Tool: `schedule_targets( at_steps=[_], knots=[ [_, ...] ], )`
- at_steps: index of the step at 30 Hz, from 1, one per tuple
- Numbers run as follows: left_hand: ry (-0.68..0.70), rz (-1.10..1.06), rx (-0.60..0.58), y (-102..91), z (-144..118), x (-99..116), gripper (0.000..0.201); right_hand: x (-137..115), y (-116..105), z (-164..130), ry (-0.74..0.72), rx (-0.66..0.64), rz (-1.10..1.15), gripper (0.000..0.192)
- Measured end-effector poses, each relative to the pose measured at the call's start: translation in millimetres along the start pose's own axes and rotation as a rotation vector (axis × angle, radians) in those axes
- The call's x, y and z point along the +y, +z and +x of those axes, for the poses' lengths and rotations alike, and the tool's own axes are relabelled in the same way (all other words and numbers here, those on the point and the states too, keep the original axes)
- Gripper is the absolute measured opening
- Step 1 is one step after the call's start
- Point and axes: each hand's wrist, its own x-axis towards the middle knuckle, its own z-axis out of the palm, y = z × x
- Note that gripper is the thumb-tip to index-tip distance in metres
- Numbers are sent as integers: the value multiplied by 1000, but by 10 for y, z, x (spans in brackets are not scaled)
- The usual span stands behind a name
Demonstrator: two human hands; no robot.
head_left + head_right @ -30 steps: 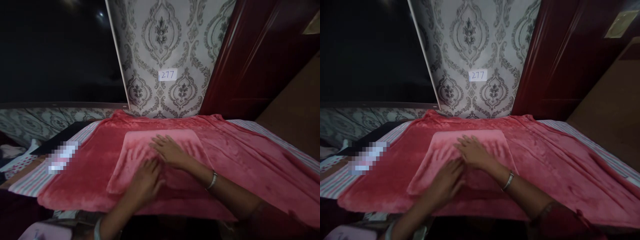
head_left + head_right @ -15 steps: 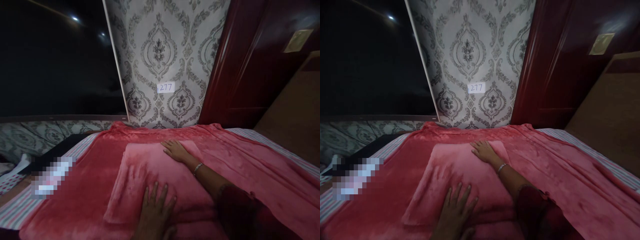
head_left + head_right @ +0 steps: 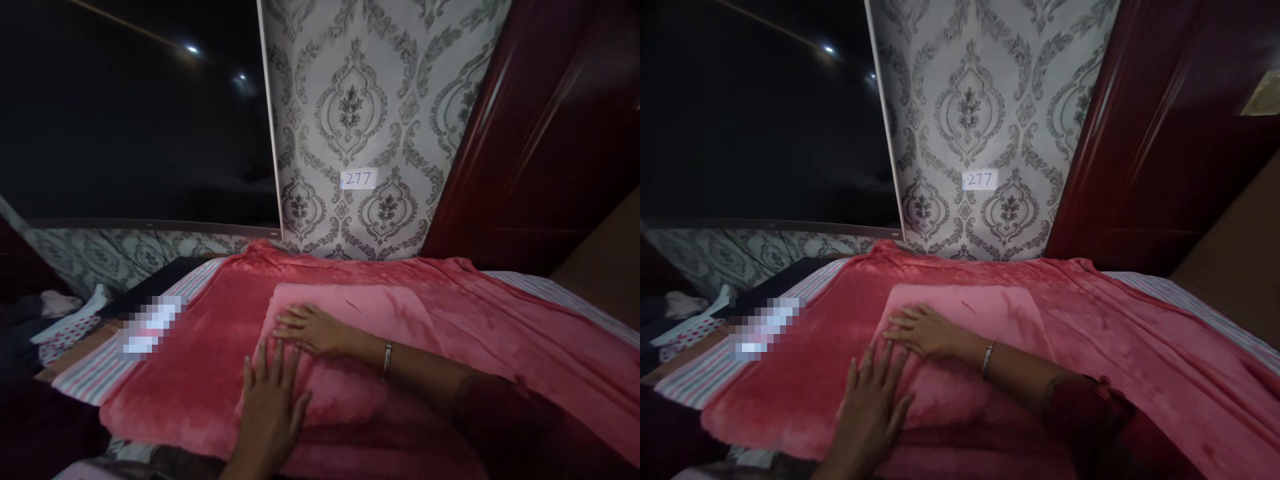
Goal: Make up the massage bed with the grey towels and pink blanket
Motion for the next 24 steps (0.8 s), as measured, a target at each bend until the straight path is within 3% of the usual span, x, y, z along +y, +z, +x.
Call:
schedule_targets(
  at_steps=[3, 10, 14, 17, 21, 24],
  knots=[
    [-55, 19, -29, 125, -127, -1, 66, 132, 74, 196, 22, -13, -5, 50],
    [-68, -44, -19, 229, -198, 25, 74, 828, -47, 341, 506, -11, -112, 49],
    [-89, -54, -25, 194, -190, 36, 70, 841, -164, 195, 661, -42, -161, 51],
    [-117, -64, -83, 85, -187, 62, 65, 582, -126, -40, 562, -47, -191, 55],
    [-141, -124, -175, -203, -77, 166, 61, 307, 125, -605, 205, -1, -223, 51],
    [30, -238, -211, -395, 121, 427, 62, 408, 313, -1088, 159, 97, -262, 49]
  ],
)
